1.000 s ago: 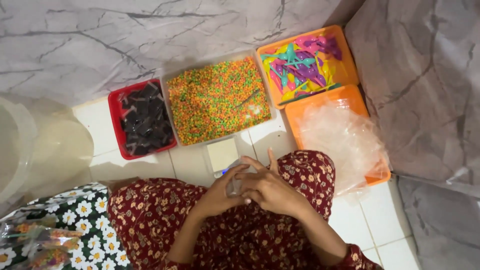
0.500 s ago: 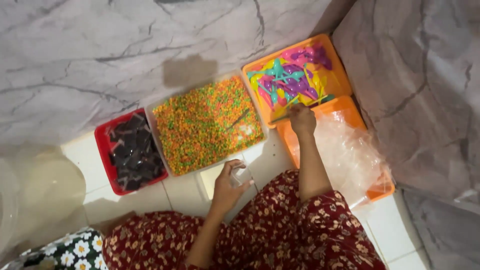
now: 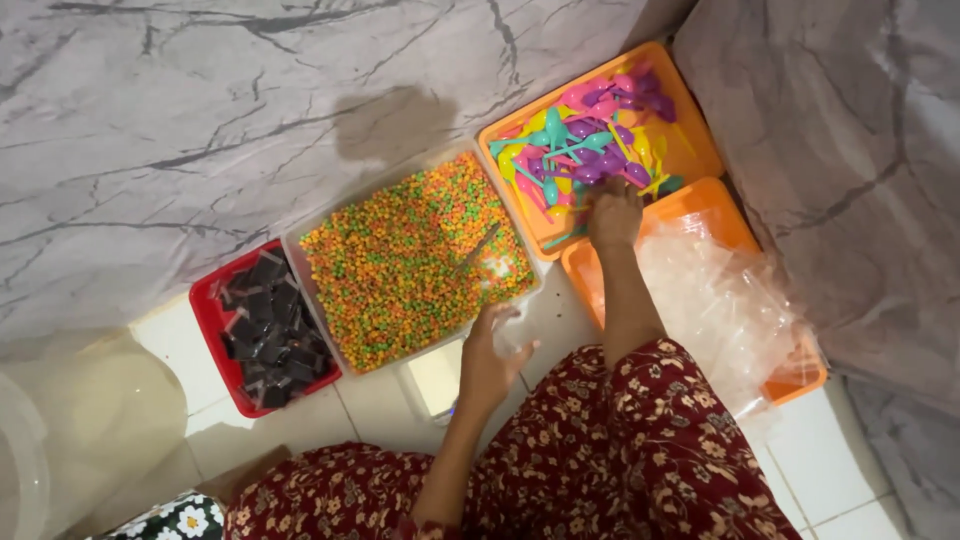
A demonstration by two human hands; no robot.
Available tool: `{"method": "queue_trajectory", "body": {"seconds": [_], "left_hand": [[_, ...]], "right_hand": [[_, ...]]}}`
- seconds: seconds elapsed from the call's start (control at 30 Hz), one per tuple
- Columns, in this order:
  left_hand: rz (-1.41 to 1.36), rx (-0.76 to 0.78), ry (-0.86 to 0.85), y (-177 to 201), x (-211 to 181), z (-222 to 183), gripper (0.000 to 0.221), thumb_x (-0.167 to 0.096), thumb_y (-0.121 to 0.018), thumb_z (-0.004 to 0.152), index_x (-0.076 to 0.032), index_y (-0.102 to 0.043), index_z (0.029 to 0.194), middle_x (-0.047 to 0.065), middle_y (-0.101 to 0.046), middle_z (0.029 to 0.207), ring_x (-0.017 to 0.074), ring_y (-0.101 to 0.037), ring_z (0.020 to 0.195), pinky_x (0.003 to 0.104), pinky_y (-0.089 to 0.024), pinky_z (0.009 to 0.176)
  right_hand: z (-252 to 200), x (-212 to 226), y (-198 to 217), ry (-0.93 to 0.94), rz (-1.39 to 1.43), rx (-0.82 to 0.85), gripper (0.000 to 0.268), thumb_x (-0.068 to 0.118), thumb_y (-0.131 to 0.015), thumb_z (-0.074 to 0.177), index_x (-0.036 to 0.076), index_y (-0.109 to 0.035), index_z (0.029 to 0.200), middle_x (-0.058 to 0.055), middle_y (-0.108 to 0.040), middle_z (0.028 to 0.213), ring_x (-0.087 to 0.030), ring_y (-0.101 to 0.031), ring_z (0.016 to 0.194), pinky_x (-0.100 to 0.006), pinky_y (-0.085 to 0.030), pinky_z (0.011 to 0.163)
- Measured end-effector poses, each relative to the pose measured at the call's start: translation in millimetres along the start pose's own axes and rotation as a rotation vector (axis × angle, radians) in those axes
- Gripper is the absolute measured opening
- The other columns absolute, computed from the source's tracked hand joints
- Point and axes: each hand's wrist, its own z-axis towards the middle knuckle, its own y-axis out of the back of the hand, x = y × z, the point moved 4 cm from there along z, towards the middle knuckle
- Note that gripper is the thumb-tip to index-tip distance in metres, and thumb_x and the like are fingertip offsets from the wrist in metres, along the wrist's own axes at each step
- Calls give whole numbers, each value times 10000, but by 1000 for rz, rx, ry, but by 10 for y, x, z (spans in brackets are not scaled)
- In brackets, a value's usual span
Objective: Packaging colorful sprinkles into small plastic bags using a spoon and a digital scale for portioning.
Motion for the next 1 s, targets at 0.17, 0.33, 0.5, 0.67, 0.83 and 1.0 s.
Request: {"method": "queue_trajectory", "body": {"seconds": [0.17, 0.33, 0.5, 0.67, 0.83, 1.0], "left_hand": [[40, -22, -81, -155, -115, 281, 721, -169, -894, 704, -137, -555, 1339, 150, -660, 1266, 372, -604, 1263, 497, -455, 1095], [18, -32, -77, -151, 72, 259, 717, -186, -886, 700, -162, -574, 1344, 124, -663, 1243, 360, -619, 1240, 479, -473, 1071], [6, -51, -35, 130, 388, -12, 638, -194, -900, 702, -225, -615, 1272, 38, -749, 1090, 284, -688, 1139, 446, -507, 988], [81, -19, -54, 477, 544, -312, 670, -126, -884, 674, -203, -608, 1279, 59, -741, 1157, 318, -656, 1204, 458, -495, 1023], [45, 11, -168, 599, 314, -686, 703, -47, -867, 650, -158, -605, 1292, 118, -712, 1194, 383, -632, 1206, 450, -539, 986], [-125, -47, -211, 651, 140, -1010, 690, -47, -827, 738, -127, -557, 1368, 131, -648, 1301, 356, -580, 1274, 482, -473, 1066]], "right_hand": [[-18, -6, 141, 10, 68, 44, 123, 434, -819, 756, 364, -782, 851, 28, -610, 1042, -277, -590, 1093, -421, -483, 981], [-76, 15, 633, -57, 308, 13, 153, 354, -832, 771, 343, -761, 906, 49, -673, 896, -240, -679, 971, -408, -584, 873], [-658, 352, 1865, 42, 812, 88, 46, 171, -777, 912, 196, -743, 930, -97, -728, 909, -401, -693, 974, -516, -547, 874], [-1737, 787, 2755, 312, 878, 83, 50, 171, -786, 871, 203, -785, 908, -24, -706, 934, -293, -648, 959, -378, -524, 884], [-2217, 1164, 3035, 650, 668, -44, 59, 166, -793, 853, 215, -788, 821, 38, -647, 959, -218, -591, 906, -327, -530, 794], [-2463, 1454, 3307, 866, 749, 78, 144, 125, -763, 838, 173, -786, 971, -7, -634, 1108, -274, -643, 995, -379, -577, 825]]}}
